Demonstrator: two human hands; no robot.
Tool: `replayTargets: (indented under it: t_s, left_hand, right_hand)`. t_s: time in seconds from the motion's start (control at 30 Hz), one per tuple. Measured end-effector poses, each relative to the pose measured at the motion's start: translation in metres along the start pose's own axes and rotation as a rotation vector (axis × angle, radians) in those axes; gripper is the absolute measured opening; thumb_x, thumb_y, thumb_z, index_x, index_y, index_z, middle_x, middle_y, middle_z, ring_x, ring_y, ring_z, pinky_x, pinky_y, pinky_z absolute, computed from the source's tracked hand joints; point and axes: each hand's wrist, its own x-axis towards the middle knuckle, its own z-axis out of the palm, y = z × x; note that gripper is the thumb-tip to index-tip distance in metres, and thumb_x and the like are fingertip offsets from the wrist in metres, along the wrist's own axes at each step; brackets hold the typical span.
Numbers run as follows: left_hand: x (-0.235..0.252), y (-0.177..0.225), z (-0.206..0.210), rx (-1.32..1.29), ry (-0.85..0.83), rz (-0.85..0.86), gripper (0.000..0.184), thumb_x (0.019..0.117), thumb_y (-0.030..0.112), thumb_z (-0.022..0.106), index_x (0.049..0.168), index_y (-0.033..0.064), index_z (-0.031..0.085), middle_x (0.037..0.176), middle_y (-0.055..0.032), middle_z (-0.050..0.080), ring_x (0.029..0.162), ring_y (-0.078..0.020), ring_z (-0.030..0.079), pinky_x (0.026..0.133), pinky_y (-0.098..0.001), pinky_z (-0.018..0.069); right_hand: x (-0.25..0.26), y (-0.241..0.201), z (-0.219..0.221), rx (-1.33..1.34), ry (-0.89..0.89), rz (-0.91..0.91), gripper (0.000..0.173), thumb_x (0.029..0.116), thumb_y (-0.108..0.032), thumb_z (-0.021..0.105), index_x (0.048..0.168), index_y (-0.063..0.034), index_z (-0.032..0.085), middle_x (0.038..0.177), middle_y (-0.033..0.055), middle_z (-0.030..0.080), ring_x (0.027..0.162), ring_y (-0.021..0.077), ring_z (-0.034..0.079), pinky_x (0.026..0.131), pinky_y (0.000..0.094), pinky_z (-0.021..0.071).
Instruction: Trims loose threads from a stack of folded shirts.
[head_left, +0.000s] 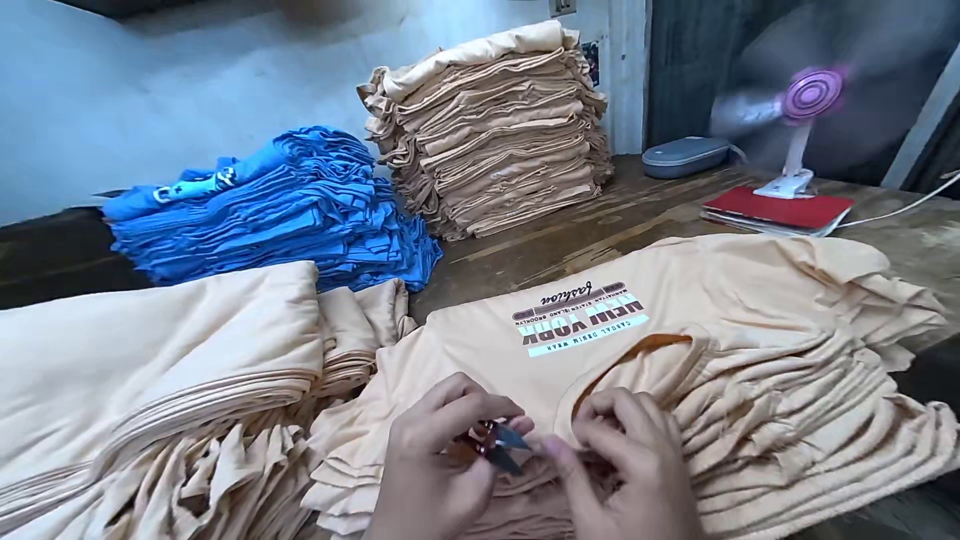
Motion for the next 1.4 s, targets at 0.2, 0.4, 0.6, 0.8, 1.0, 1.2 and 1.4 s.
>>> replayTargets:
  t_s: [0.2,0.4,0.6,0.8,1.0,1.2,1.4]
  left_hand:
    - [0.003,0.000,-0.002,-0.054,-0.180,-0.118,0.033,0.0924,0.046,0.073,0.116,0.0228,0.076,0.107,0.0060,0.069,0.087,-0.0023,0.065,0.069,-0.0184,0.0553]
    - [-0.005,-0.013,-0.002,-0.203,-0.250,-0.048,0.021,0.0955,0.037,0.073,0.107,0.0199,0.078,0.104,0.0033,0.071,0.093,-0.0069,0.068,0.077,-0.0221,0.0600]
    - [-0.006,-0.014,0.006,-0.236,-0.311,0.051,0.018,0.0971,0.035,0.071,0.104,0.0204,0.080,0.100,0.0051,0.073,0.094,-0.0070,0.067,0.082,-0.0248,0.0566]
    - [0.003,-0.016,-0.004,-0.323,-0.290,-0.113,0.036,0.0941,0.044,0.073,0.117,0.0170,0.073,0.106,0.0027,0.070,0.091,-0.0066,0.067,0.075,-0.0223,0.0589]
    - [0.022,0.022,0.005,-0.212,-0.439,-0.524,0.033,0.0932,0.048,0.070,0.081,0.0175,0.076,0.067,0.0098,0.066,0.057,0.0008,0.059,0.051,-0.0203,0.0483]
    - [-0.002,0.026,0.023,-0.601,-0.161,-0.586,0.011,0.0979,0.012,0.067,0.100,0.0054,0.074,0.077,-0.0007,0.069,0.058,-0.0053,0.058,0.052,-0.0206,0.0484]
    - [-0.009,0.021,0.026,-0.636,-0.183,-0.534,0.010,0.0981,0.008,0.066,0.101,0.0022,0.073,0.078,-0.0035,0.071,0.062,-0.0064,0.063,0.056,-0.0207,0.0527]
  right_hand:
    - [-0.019,0.012,-0.004,0.203,-0.091,-0.021,0.027,0.0882,-0.037,0.067,0.092,-0.0131,0.078,0.110,0.0055,0.069,0.106,0.0202,0.062,0.094,0.0469,0.0457]
    - [-0.026,0.013,-0.006,0.274,-0.109,0.025,0.027,0.0900,-0.033,0.065,0.097,-0.0109,0.079,0.110,0.0069,0.068,0.107,0.0208,0.061,0.095,0.0477,0.0447]
    - [-0.025,0.014,-0.009,0.331,-0.145,0.060,0.027,0.0890,-0.030,0.065,0.098,-0.0094,0.079,0.111,0.0067,0.067,0.108,0.0197,0.060,0.095,0.0471,0.0440]
    - [-0.016,0.004,-0.010,0.387,-0.124,0.227,0.031,0.1003,-0.039,0.063,0.087,-0.0181,0.082,0.098,-0.0042,0.069,0.095,0.0100,0.061,0.092,0.0450,0.0433]
    - [-0.020,0.005,0.009,0.066,0.259,-0.333,0.008,0.0890,-0.017,0.078,0.084,-0.0105,0.077,0.097,0.0032,0.066,0.101,0.0108,0.059,0.093,0.0198,0.0473]
    - [-0.015,0.008,0.006,0.429,0.152,0.085,0.009,0.0941,-0.004,0.068,0.087,0.0002,0.072,0.105,0.0106,0.065,0.082,0.0077,0.071,0.070,0.0218,0.0646]
    - [-0.015,0.008,0.000,0.432,-0.028,0.122,0.028,0.0894,-0.020,0.080,0.113,-0.0058,0.078,0.098,0.0038,0.071,0.083,0.0063,0.070,0.069,0.0212,0.0625]
